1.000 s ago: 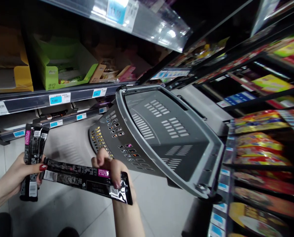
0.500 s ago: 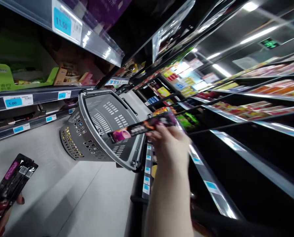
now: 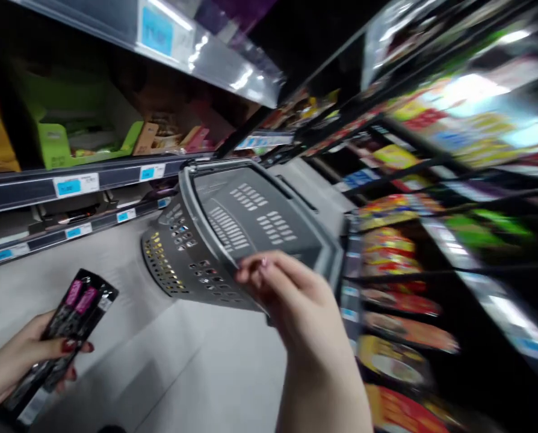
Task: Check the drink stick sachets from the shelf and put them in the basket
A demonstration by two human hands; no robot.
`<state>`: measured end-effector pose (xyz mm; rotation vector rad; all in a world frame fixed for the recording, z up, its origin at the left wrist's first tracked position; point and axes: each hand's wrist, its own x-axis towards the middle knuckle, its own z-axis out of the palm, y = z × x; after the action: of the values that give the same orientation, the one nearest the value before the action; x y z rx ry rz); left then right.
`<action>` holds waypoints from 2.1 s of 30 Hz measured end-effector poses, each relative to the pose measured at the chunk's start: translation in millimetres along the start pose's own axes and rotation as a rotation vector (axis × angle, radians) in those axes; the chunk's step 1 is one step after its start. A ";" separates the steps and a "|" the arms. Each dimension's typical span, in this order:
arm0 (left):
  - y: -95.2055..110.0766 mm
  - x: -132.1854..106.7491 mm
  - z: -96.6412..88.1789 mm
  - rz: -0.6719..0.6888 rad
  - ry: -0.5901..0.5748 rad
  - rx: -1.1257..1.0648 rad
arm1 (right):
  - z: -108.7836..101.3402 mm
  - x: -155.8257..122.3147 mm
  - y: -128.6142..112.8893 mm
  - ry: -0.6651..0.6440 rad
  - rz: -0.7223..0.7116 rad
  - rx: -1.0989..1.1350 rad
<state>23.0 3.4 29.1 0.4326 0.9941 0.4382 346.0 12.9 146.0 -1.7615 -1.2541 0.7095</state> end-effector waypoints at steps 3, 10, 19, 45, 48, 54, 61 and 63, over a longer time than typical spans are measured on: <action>4.1 2.5 4.9 0.036 -0.084 0.010 | 73.0 -38.2 0.9 -0.330 0.115 0.292; 5.4 -0.5 9.9 0.106 -0.127 0.081 | 156.9 -50.9 23.7 -0.444 0.309 0.555; 20.1 -2.6 -5.6 0.179 -0.137 0.202 | 131.4 -46.9 38.3 -0.057 0.187 0.700; 34.4 -10.5 -5.5 0.423 0.411 -0.073 | 128.4 -68.9 17.0 -0.213 0.248 0.605; 34.7 -11.1 -5.2 0.415 0.415 -0.093 | 129.2 -69.2 17.9 -0.225 0.247 0.607; 31.1 -7.3 -10.2 0.475 0.349 -0.066 | 126.6 -69.2 14.2 -0.194 0.197 0.585; 21.3 -3.9 -19.4 0.544 0.255 -0.025 | 122.0 -67.4 16.8 -0.188 0.087 0.520; 22.1 -4.4 -17.2 0.516 0.258 -0.042 | 122.8 -68.0 16.8 -0.189 0.092 0.546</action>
<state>2.5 21.9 35.7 0.6072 1.1173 0.9970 230.3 -15.9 69.9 -1.3276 -0.9785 1.1693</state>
